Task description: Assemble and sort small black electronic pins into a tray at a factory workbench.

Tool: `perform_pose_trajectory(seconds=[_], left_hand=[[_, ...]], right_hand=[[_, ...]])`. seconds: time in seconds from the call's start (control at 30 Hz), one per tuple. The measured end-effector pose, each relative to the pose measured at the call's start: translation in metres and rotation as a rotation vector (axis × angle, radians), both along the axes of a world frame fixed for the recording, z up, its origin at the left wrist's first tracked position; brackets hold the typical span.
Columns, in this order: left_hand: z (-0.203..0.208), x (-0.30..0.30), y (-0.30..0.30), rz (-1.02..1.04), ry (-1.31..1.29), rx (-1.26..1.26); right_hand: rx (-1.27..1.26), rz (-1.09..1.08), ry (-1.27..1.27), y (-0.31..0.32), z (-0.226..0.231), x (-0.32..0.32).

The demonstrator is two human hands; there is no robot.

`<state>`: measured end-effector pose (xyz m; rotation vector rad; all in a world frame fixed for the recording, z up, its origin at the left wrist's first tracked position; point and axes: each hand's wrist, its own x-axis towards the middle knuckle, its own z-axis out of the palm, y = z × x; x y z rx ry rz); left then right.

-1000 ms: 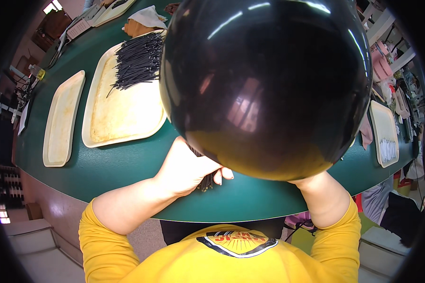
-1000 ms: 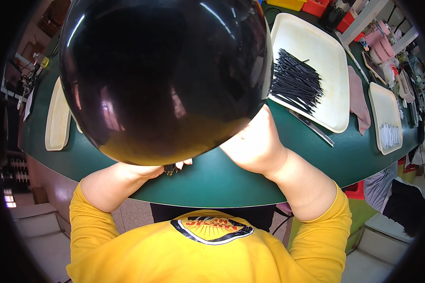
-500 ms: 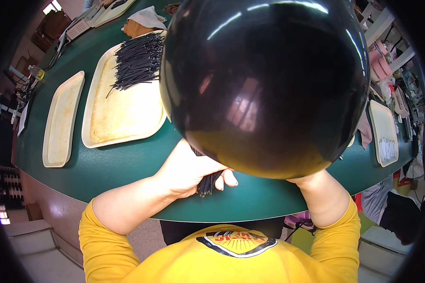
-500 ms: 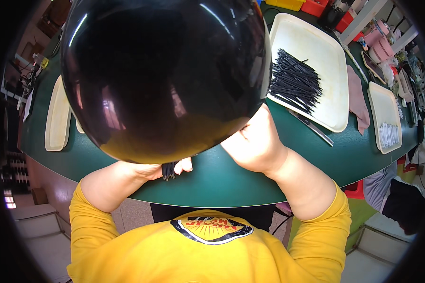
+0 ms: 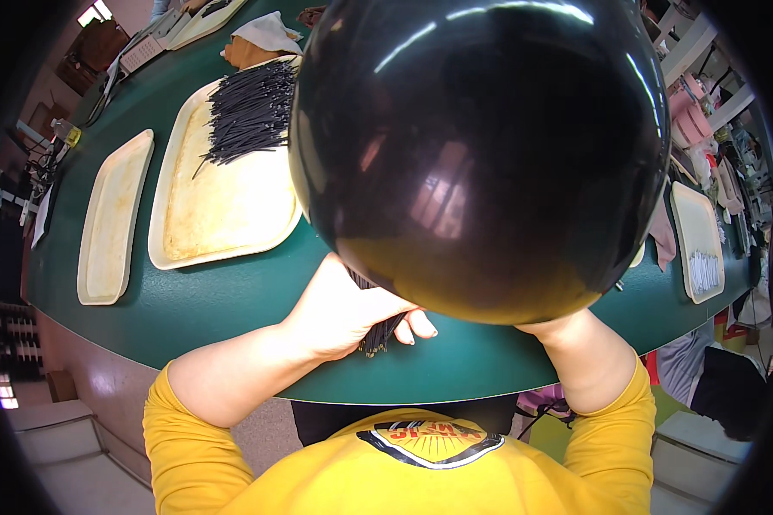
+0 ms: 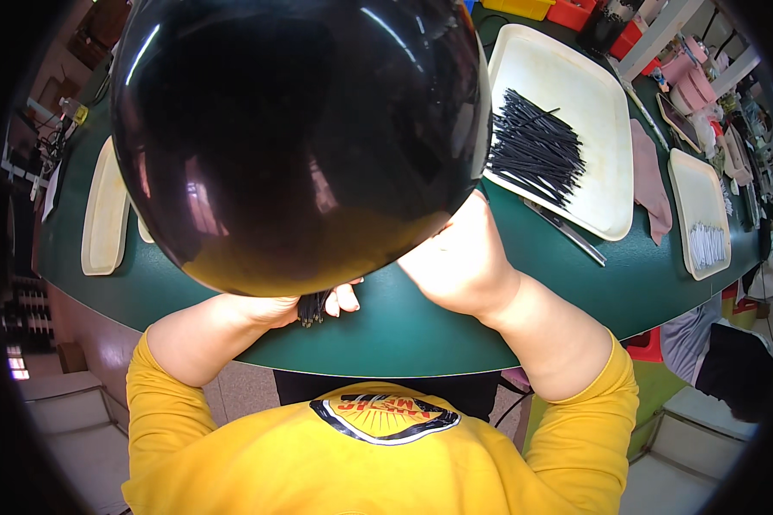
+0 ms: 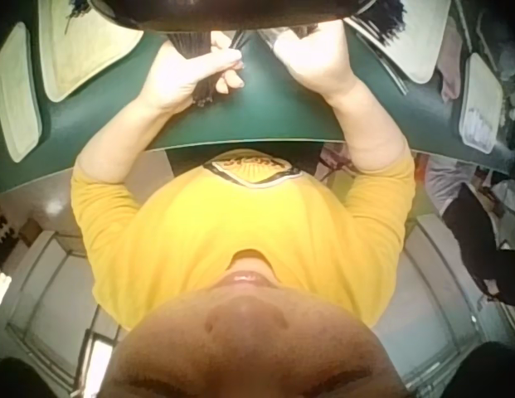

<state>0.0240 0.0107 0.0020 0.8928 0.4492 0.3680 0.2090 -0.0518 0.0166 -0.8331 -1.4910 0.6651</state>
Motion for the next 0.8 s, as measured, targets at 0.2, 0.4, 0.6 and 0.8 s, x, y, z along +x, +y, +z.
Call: perform_pose_trajectory(seconds=[0.2, 0.4, 0.6, 0.8], left_hand=[[0.0, 0.003, 0.0, 0.004, 0.005, -0.025], [0.002, 0.008, -0.001, 0.01, 0.011, -0.041], [-0.001, 0.01, 0.001, -0.009, 0.123, 0.166], [-0.006, 0.014, 0.0, 0.129, 0.12, 0.371]], right_hand=[[-0.031, 0.035, 0.035, 0.001, -0.005, 0.003], [-0.048, -0.053, -0.041, -0.002, 0.003, 0.005], [-0.09, -0.07, 0.008, -0.003, 0.0, 0.005], [-0.048, -0.026, -0.067, 0.001, 0.006, 0.01]])
